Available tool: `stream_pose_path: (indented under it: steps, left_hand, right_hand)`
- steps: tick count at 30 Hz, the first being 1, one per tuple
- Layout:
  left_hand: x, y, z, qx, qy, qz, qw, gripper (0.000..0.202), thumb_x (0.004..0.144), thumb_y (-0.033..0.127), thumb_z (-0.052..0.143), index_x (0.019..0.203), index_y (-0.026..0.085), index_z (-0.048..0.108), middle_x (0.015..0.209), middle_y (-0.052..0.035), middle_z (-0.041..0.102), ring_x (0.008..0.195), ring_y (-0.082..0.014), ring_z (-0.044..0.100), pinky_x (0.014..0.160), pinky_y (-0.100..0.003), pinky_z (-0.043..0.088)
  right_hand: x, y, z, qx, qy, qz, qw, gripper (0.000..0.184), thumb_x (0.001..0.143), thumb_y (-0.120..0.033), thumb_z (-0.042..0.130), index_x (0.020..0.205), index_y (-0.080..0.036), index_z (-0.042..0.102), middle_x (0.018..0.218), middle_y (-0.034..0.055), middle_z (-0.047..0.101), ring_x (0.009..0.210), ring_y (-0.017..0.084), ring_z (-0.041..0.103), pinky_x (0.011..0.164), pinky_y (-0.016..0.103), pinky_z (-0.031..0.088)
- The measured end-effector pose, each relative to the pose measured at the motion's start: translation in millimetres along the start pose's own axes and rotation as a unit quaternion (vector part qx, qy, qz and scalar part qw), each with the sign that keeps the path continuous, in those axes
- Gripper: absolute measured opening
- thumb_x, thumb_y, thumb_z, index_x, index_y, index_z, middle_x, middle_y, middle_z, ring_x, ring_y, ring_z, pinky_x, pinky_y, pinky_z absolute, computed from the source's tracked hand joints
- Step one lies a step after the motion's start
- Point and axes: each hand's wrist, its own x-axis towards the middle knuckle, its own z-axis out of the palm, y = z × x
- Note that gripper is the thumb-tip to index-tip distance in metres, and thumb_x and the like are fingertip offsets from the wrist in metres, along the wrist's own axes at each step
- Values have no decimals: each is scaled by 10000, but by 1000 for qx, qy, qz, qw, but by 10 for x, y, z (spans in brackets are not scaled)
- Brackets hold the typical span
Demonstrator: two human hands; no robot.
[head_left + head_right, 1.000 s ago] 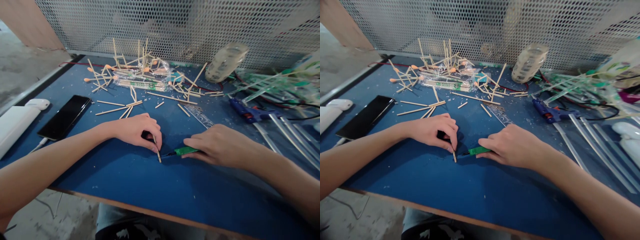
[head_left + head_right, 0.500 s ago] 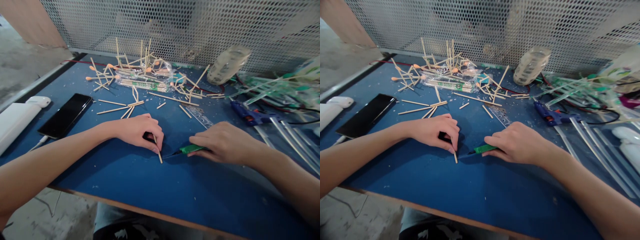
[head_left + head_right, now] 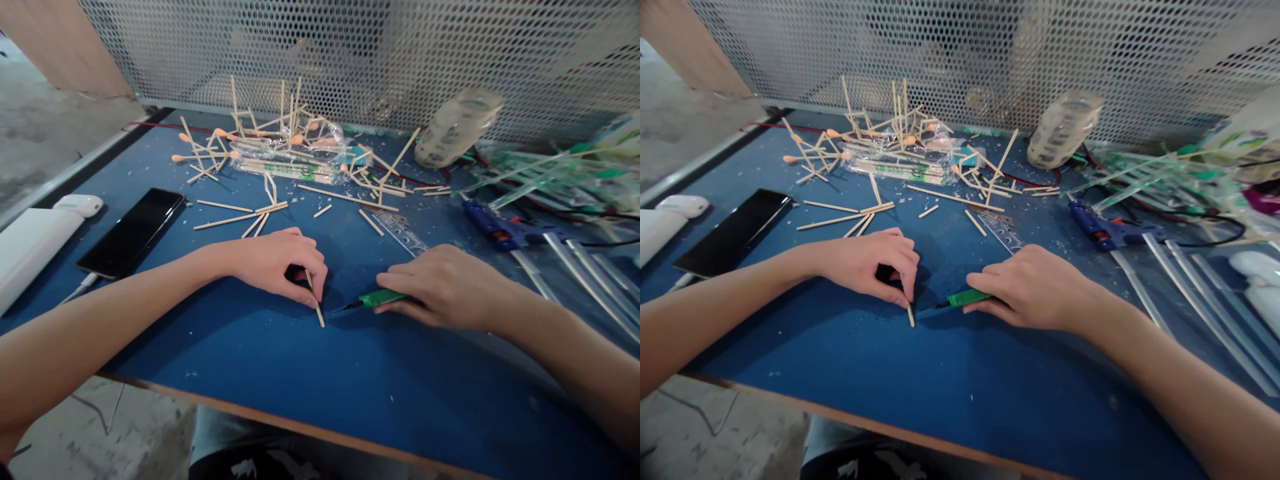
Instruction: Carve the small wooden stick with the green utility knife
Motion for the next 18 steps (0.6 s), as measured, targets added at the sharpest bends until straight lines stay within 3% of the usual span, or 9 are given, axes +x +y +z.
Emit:
stream_pose_path:
  steps: [4,13,18]
  left_hand:
    - [6,13,-1,-5,-2,-9,1000,521,1243,778,821,1040,321,964,935,-9,886,888,-197,711,1010,-417,410]
    - [16,12,8,-1,-3,-9,1000,548,1257,796,787,1058,318,965,917,-24,868,881,-204,716,978,-416,409]
    - [20,4,13,8,-6,-2,1000,343,1265,598,857,1078,328,957,971,-2,911,901,-196,733,1004,-422,390]
  right_hand:
    - [0,-4,-7,5,-14,12,1000,558,1402,-566,435,1040,-283,751,774,-19,765,614,179,665,621,380,291]
    - [14,-76,-16,-10,-28,15,999,644,1423,-597,338,1051,-274,753,739,-23,747,571,173,647,621,375,244]
    - [43,-201,-74,-11,-41,40,998,626,1426,-588,344,1059,-286,752,718,-39,726,544,178,610,607,396,234]
